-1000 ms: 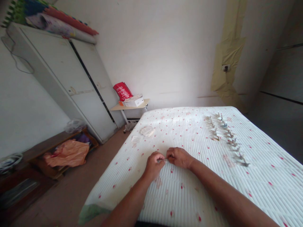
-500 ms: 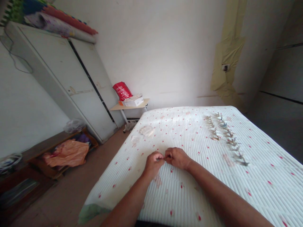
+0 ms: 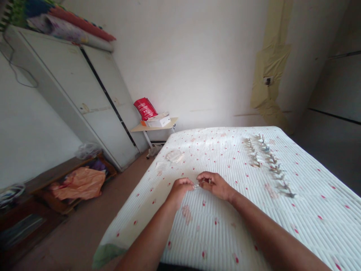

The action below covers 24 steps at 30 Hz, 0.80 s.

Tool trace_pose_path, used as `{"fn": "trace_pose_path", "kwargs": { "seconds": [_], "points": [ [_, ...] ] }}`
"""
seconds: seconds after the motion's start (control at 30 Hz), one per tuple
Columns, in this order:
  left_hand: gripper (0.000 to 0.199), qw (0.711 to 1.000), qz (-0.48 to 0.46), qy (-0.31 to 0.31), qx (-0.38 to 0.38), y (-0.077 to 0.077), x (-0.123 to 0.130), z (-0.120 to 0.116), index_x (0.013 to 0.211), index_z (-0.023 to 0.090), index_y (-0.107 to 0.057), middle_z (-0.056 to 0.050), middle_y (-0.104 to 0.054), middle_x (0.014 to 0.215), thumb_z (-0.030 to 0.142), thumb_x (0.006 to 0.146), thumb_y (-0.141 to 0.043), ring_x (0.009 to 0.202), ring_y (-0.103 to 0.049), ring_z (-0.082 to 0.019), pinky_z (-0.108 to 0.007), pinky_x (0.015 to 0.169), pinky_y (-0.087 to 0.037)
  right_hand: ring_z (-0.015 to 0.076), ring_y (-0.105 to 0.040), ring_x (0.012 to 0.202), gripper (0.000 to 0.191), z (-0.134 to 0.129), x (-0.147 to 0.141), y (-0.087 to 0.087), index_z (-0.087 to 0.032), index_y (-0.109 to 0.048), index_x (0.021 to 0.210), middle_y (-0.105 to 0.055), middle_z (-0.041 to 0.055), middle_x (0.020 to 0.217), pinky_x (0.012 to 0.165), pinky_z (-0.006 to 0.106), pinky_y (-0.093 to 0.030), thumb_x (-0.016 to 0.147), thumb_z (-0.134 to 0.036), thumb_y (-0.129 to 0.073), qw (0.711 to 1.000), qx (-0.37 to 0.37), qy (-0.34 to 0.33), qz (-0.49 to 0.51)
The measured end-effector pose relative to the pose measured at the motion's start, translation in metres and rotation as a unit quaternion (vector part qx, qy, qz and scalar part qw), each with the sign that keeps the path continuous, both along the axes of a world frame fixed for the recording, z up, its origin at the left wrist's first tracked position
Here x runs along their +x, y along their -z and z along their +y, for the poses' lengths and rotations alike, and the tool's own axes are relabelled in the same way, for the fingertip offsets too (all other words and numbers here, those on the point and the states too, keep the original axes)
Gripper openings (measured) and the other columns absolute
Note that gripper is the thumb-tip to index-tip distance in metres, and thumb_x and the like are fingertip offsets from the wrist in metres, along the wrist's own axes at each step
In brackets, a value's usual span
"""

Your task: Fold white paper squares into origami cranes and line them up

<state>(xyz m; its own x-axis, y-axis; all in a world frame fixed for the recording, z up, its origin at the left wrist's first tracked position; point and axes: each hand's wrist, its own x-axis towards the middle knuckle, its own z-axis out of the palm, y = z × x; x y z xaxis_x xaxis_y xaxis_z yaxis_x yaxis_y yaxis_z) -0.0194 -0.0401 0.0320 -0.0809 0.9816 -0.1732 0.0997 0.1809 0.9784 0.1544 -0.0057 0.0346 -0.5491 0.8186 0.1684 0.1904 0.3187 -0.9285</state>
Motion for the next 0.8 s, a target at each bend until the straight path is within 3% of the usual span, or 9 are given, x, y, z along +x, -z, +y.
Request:
{"fn": "trace_pose_path", "kwargs": {
  "seconds": [0.3, 0.57, 0.67, 0.8],
  "points": [
    [0.015, 1.0, -0.014, 0.016, -0.005, -0.01, 0.006, -0.001, 0.057, 0.014, -0.06, 0.003, -0.049, 0.046, 0.026, 0.051, -0.063, 0.05, -0.042, -0.009, -0.022, 0.052, -0.027, 0.0069, -0.043, 0.05, 0.024, -0.003, -0.012, -0.003, -0.016, -0.055, 0.077, -0.052, -0.0049, 0.059, 0.051, 0.021, -0.032, 0.063, -0.032, -0.064, 0.983, -0.155, -0.018, 0.1],
    [0.014, 0.997, -0.05, 0.06, 0.007, -0.002, 0.003, 0.001, 0.065, 0.014, -0.061, 0.002, -0.053, 0.052, 0.023, 0.054, -0.058, 0.049, -0.043, -0.008, -0.021, 0.048, -0.026, 0.0067, -0.041, 0.045, 0.012, -0.003, -0.012, -0.007, -0.015, -0.057, 0.071, -0.051, -0.0048, 0.052, 0.046, 0.02, -0.03, 0.065, -0.026, -0.059, 0.985, -0.161, -0.005, 0.063],
    [0.015, 0.996, -0.068, 0.06, -0.002, 0.004, 0.002, 0.003, 0.065, 0.014, -0.062, 0.002, -0.052, 0.051, 0.021, 0.054, -0.056, 0.047, -0.042, -0.007, -0.02, 0.045, -0.024, 0.0086, -0.046, 0.052, 0.013, -0.005, -0.009, -0.008, -0.016, -0.058, 0.072, -0.054, -0.0024, 0.06, 0.05, 0.021, -0.035, 0.071, -0.029, -0.057, 0.994, -0.085, 0.001, 0.061],
    [0.016, 0.996, -0.079, 0.042, -0.026, 0.006, 0.003, 0.004, 0.065, 0.012, -0.062, 0.001, -0.051, 0.049, 0.02, 0.053, -0.054, 0.043, -0.04, -0.006, -0.02, 0.042, -0.021, 0.0129, -0.053, 0.071, 0.012, -0.009, -0.004, -0.012, -0.018, -0.061, 0.072, -0.057, 0.0027, 0.077, 0.066, 0.025, -0.041, 0.075, -0.028, -0.057, 0.99, 0.139, 0.009, 0.023]
  ]
}}
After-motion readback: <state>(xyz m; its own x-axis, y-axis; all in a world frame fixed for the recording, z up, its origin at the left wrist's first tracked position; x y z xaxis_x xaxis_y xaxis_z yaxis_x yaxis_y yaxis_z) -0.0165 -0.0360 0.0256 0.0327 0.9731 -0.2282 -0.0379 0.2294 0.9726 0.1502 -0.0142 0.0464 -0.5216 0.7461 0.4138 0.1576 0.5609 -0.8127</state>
